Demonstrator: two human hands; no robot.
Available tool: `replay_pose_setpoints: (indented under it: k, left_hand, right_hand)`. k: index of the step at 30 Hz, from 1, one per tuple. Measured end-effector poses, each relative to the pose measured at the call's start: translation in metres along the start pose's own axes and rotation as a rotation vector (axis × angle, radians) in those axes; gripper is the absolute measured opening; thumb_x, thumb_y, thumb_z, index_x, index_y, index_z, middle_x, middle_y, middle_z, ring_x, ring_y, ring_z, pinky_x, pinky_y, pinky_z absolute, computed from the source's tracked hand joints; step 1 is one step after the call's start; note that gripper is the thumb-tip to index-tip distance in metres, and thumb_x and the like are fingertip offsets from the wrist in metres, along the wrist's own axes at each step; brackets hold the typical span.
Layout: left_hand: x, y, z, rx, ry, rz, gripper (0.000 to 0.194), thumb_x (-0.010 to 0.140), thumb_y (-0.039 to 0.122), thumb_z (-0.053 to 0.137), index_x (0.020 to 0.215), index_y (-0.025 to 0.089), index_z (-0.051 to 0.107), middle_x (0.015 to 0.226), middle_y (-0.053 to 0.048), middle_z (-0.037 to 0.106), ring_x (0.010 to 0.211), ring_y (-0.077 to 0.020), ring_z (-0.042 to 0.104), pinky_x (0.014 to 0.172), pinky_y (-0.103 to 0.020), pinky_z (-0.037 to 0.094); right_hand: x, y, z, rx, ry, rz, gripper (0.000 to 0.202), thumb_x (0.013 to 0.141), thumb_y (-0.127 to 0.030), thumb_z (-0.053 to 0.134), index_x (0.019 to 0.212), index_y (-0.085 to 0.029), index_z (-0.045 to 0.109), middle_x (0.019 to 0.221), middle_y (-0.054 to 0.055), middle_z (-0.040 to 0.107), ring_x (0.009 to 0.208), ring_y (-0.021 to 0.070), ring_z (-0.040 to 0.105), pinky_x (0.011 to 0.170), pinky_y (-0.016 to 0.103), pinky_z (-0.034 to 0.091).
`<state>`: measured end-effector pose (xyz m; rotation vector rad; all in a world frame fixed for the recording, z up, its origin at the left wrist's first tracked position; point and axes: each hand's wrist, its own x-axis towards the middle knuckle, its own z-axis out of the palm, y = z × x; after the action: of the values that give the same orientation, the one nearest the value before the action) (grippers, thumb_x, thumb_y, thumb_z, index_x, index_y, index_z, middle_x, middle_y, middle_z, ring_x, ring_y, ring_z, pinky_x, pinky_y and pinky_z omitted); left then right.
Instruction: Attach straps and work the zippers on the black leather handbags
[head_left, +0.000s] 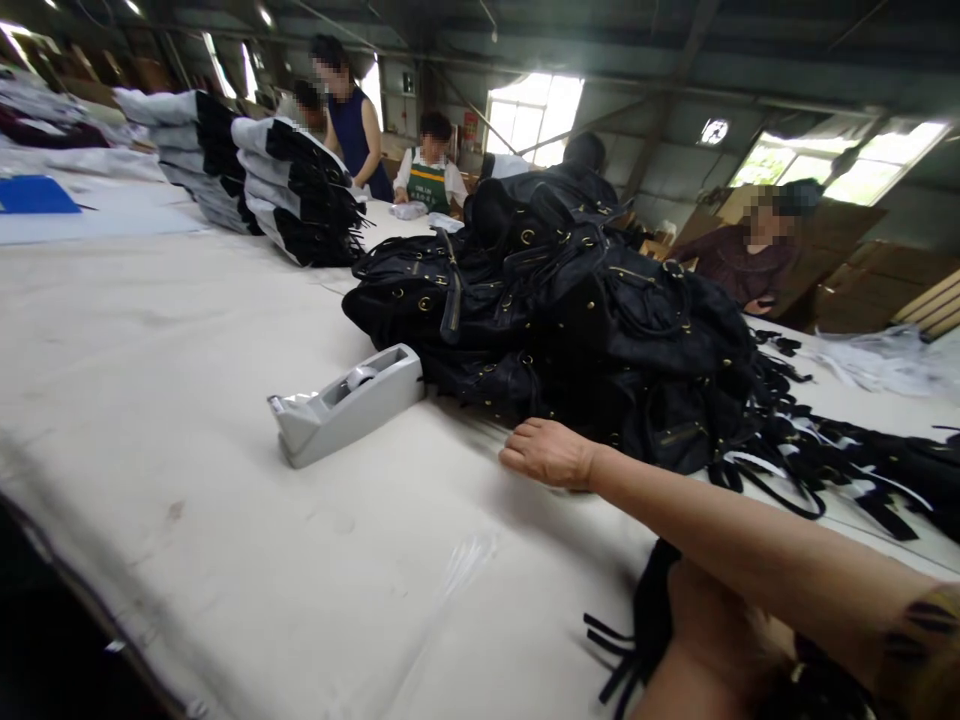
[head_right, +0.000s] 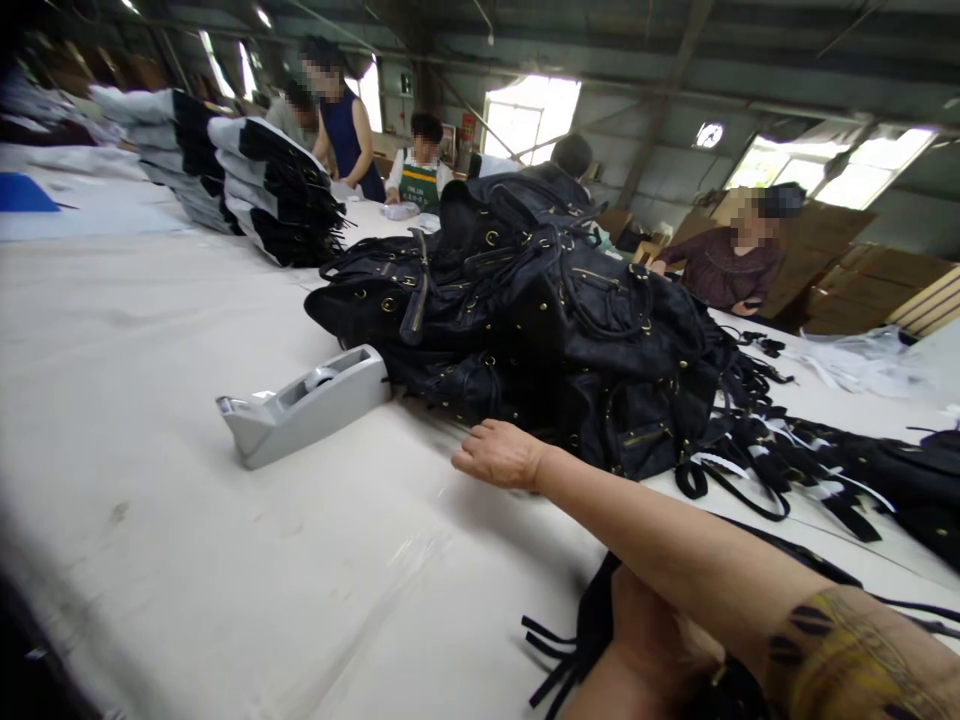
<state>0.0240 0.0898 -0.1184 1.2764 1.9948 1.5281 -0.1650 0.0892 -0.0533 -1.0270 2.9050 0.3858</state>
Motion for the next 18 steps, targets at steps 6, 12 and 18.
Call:
replay_pose_setpoints:
  k: [6, 12, 18]
  left_hand:
    - [-0.001, -0.004, 0.001, 0.121, 0.125, 0.026, 0.031, 0.073, 0.029, 0.057, 0.101, 0.023, 0.069, 0.108, -0.012, 0.067, 0.102, -0.0357, 0.063, 0.075, -0.042, 0.058]
    - [-0.004, 0.000, -0.008, 0.187, 0.230, 0.049, 0.024, 0.077, 0.024, 0.061, 0.099, 0.020, 0.070, 0.093, -0.012, 0.068, 0.092, -0.0301, 0.064, 0.079, -0.039, 0.056]
    - [0.001, -0.002, -0.017, 0.219, 0.240, 0.106, 0.024, 0.088, 0.035, 0.055, 0.107, 0.024, 0.065, 0.109, -0.008, 0.061, 0.100, -0.0241, 0.061, 0.078, -0.034, 0.054]
  right_hand:
    - [-0.053, -0.025, -0.060, 0.393, 0.270, 0.270, 0.027, 0.095, -0.014, 0.046, 0.120, -0.011, 0.056, 0.080, 0.004, 0.061, 0.067, 0.0133, 0.052, 0.064, 0.025, 0.040]
    - [-0.140, -0.068, -0.136, 1.521, 0.421, 0.705, 0.026, 0.087, -0.033, 0.065, 0.097, -0.009, 0.069, 0.079, 0.005, 0.066, 0.067, 0.0100, 0.060, 0.064, 0.020, 0.049]
    - [-0.258, -0.115, -0.169, 1.854, 0.923, 0.730, 0.025, 0.076, -0.024, 0.081, 0.095, -0.010, 0.072, 0.086, 0.008, 0.071, 0.071, 0.0118, 0.068, 0.070, 0.021, 0.056]
